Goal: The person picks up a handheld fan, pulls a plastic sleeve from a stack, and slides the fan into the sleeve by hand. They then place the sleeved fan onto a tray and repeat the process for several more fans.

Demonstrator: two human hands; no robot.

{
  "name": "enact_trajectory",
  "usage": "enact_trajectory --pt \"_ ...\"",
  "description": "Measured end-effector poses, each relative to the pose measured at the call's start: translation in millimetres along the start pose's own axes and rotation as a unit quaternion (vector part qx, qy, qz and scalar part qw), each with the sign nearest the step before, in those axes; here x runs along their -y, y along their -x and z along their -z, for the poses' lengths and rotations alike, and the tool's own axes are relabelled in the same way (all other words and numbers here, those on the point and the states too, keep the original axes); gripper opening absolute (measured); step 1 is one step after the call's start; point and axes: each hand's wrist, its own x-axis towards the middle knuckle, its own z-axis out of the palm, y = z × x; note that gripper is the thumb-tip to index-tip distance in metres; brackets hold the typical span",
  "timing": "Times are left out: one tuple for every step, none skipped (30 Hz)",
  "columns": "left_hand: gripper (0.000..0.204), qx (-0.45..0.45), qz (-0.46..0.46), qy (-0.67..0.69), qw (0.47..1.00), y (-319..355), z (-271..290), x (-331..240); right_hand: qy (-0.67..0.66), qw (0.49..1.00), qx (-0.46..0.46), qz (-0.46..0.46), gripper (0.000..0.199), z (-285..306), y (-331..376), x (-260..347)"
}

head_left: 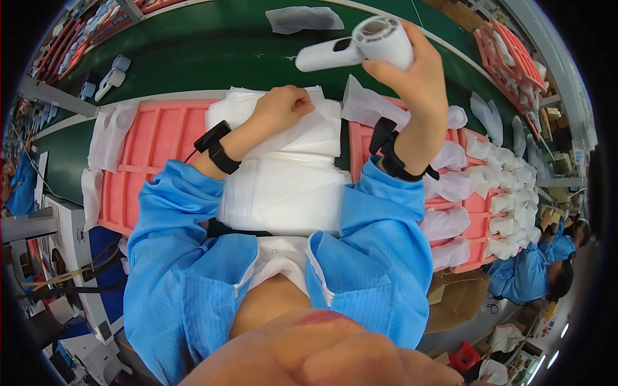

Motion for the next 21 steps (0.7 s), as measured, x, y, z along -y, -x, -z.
enact_trajectory --pt "0.018 0.003 0.021 0.081 0.996 0 6 4 -0.009 1.000 0.010 -0.003 0.053 5 2 1" --pt "0.017 0.007 0.042 0.162 0.986 1 14 4 -0.010 1.000 0.012 -0.001 0.053 10 3 2" --pt "0.017 0.004 0.043 0.161 0.986 3 23 4 -0.008 1.000 0.027 -0.009 0.053 15 5 2" --pt "0.015 0.002 0.070 0.221 0.973 6 33 3 -0.005 0.999 0.041 -0.018 0.053 19 7 3" --pt "0.015 -0.001 0.095 0.278 0.956 11 45 -3 -0.002 0.998 0.055 -0.025 0.052 21 6 4" --pt "0.014 -0.004 0.120 0.335 0.934 14 55 -9 -0.002 0.998 0.056 -0.023 0.052 19 5 4" --pt "0.014 -0.007 0.120 0.336 0.934 17 61 -12 -0.007 0.998 0.066 -0.022 0.052 15 4 5" --pt "0.014 -0.036 0.096 0.384 0.918 20 67 -14 -0.012 0.997 0.075 -0.022 0.053 9 3 5" --pt "0.013 -0.065 0.071 0.430 0.898 22 72 -17 -0.018 0.996 0.085 -0.022 0.053 3 2 6" --pt "0.013 -0.101 0.052 0.472 0.875 27 77 -16 -0.023 0.995 0.094 -0.019 0.053 -10 -1 4" --pt "0.013 -0.110 0.058 0.469 0.874 31 79 -16 -0.047 0.993 0.110 0.001 0.053 -28 -4 3" --pt "0.013 -0.158 0.050 0.489 0.857 31 81 -17 -0.065 0.990 0.120 0.020 0.054 -42 -7 4" --pt "0.013 -0.205 0.042 0.506 0.837 30 82 -19 -0.083 0.987 0.130 0.040 0.054 -54 -8 3" --pt "0.013 -0.252 0.034 0.522 0.814 31 85 -20 -0.084 0.987 0.133 0.041 0.054 -64 -9 2" --pt "0.013 -0.256 0.035 0.521 0.813 31 89 -20 -0.054 0.988 0.113 0.094 0.055 -74 -10 -1" --pt "0.014 -0.257 0.044 0.553 0.791 32 95 -20 -0.024 0.984 0.093 0.147 0.056 -82 -11 -3" --pt "0.014 -0.257 0.053 0.585 0.768 32 101 -19 0.005 0.977 0.072 0.200 0.057 -86 -12 -4" --pt "0.014 -0.257 0.060 0.615 0.743 32 104 -17 0.003 0.977 0.075 0.201 0.057 -88 -12 -4" --pt "0.014 -0.260 0.061 0.615 0.742 31 104 -14 -0.004 0.978 0.065 0.200 0.058 -87 -11 -2" --pt "0.015 -0.277 0.055 0.601 0.748 31 104 -12 -0.013 0.978 0.057 0.200 0.059 -87 -10 0" --pt "0.016 -0.294 0.048 0.587 0.753 31 103 -12 -0.021 0.978 0.049 0.199 0.059 -87 -9 2"
